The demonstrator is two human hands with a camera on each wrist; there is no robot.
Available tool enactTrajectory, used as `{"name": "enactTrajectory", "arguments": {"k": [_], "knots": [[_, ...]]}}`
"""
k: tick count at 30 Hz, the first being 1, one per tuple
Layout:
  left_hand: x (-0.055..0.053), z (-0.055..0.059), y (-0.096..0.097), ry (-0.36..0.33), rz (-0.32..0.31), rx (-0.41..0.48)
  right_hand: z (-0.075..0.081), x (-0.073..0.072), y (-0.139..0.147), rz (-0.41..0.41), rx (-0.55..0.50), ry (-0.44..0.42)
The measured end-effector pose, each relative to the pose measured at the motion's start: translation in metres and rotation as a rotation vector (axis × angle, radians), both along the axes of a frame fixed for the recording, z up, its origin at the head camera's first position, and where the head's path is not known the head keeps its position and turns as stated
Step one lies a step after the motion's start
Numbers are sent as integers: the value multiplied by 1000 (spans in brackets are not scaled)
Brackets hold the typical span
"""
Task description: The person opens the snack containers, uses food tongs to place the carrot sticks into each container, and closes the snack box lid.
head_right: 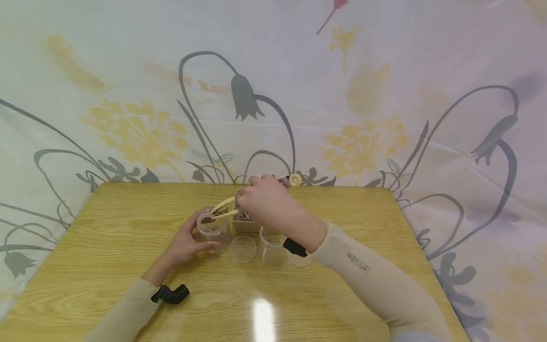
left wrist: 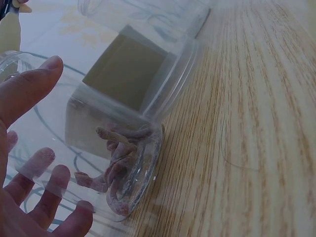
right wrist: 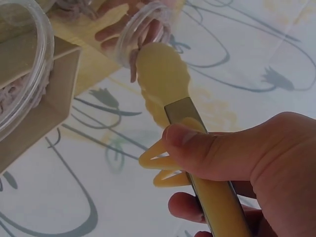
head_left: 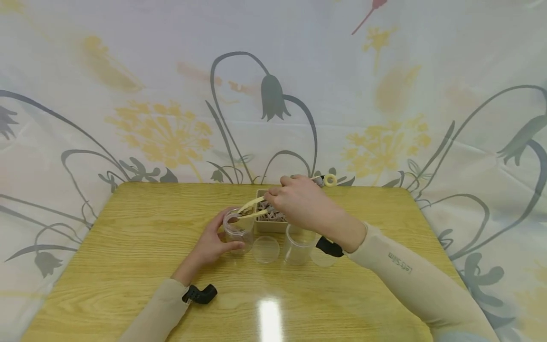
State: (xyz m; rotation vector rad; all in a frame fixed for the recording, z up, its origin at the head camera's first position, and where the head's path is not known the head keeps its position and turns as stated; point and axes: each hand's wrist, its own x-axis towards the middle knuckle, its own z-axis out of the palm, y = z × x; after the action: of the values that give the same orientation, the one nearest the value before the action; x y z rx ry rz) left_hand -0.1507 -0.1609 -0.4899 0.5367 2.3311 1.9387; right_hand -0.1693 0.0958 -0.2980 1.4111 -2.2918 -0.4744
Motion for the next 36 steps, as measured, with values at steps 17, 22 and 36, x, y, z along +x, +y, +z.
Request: {"name": "enactTrajectory", "arguments": {"k": [17,22,36], "knots": [[0,2,0,30,4,-30,-5,8,-14,35,72,77],[1,2,1,7,0,-23,-5,9,-14,9,71,36],[1,0,1,38,19,-33,-6,-8,14,10,-130,-101]]}}
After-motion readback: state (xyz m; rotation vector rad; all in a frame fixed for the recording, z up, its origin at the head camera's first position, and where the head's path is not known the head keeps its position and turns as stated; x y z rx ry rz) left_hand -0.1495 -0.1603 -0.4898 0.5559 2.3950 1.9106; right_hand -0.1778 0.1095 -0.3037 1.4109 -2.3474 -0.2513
